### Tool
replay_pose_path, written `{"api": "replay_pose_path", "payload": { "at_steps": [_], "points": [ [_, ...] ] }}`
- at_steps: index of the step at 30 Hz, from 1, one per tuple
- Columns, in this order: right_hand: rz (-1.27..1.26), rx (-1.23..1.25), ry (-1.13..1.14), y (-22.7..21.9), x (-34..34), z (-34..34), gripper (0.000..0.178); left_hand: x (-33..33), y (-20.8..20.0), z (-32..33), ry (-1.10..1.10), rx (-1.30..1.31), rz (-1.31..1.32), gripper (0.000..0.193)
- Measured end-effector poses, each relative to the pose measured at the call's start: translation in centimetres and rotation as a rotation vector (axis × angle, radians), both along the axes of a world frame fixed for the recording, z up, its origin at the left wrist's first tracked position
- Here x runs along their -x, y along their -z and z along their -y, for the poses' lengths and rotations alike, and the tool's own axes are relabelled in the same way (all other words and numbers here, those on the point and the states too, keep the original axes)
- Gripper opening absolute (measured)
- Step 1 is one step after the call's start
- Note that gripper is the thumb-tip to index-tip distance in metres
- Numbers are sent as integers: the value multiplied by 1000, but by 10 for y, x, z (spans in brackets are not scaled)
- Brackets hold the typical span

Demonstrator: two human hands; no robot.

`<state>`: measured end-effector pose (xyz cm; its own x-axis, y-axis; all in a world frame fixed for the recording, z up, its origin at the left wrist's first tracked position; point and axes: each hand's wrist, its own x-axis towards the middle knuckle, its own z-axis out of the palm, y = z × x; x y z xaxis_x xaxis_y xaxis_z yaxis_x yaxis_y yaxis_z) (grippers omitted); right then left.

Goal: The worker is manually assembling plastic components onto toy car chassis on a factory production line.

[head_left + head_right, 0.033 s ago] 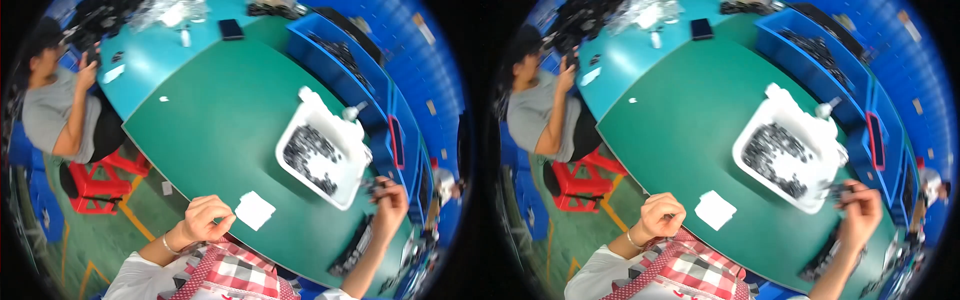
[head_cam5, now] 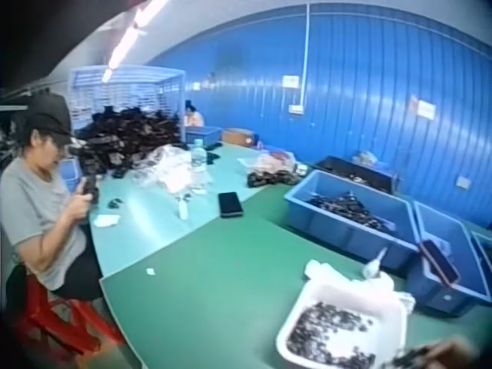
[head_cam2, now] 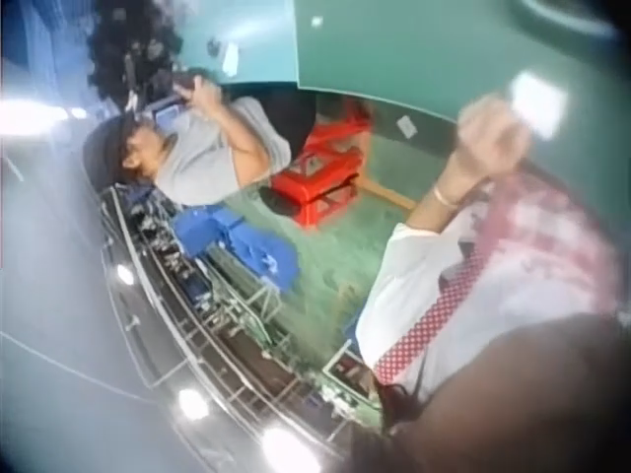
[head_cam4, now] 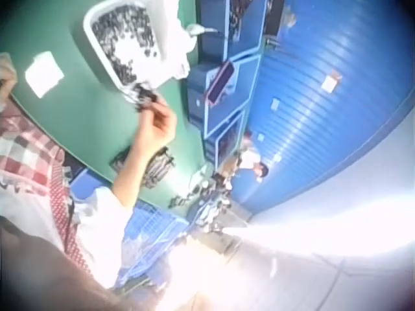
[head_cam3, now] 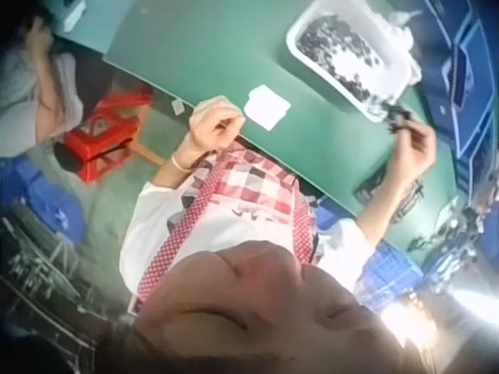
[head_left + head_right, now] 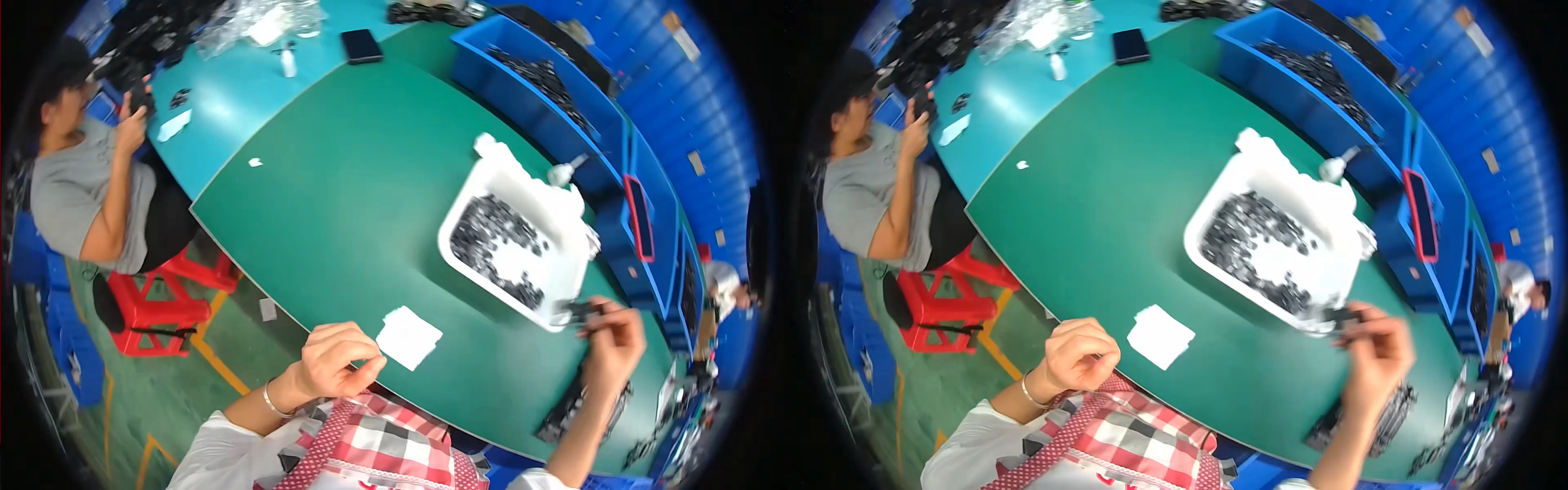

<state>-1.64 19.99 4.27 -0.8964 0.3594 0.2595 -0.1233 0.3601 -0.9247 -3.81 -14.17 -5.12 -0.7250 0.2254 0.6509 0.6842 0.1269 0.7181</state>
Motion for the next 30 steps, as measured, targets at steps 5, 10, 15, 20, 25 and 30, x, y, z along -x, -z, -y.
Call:
{"api": "replay_pose_path", "payload": {
  "at_steps": [5, 10, 15, 20, 25, 30],
  "points": [
    [235, -523, -30, 78, -70, 37, 13, -10, -12, -49, 353, 179, 12, 12],
    [177, 74, 196, 83, -100, 27, 10, -15, -20, -82, 502, 300, -2, 9],
    [154, 770, 124, 76, -97, 25, 14, -1, -41, -124, 502, 298, -17, 35],
    [39, 671, -46, 64, -92, 44, 22, 4, -51, -145, 745, 500, 389, 36],
    [2, 1081, -37, 70, -96, 60, 22, -9, -41, -147, 697, 306, 581, 16],
    [4, 1262, 55, 83, -100, 71, 25, -17, -27, -131, 776, 126, 695, 16]
  ]
}}
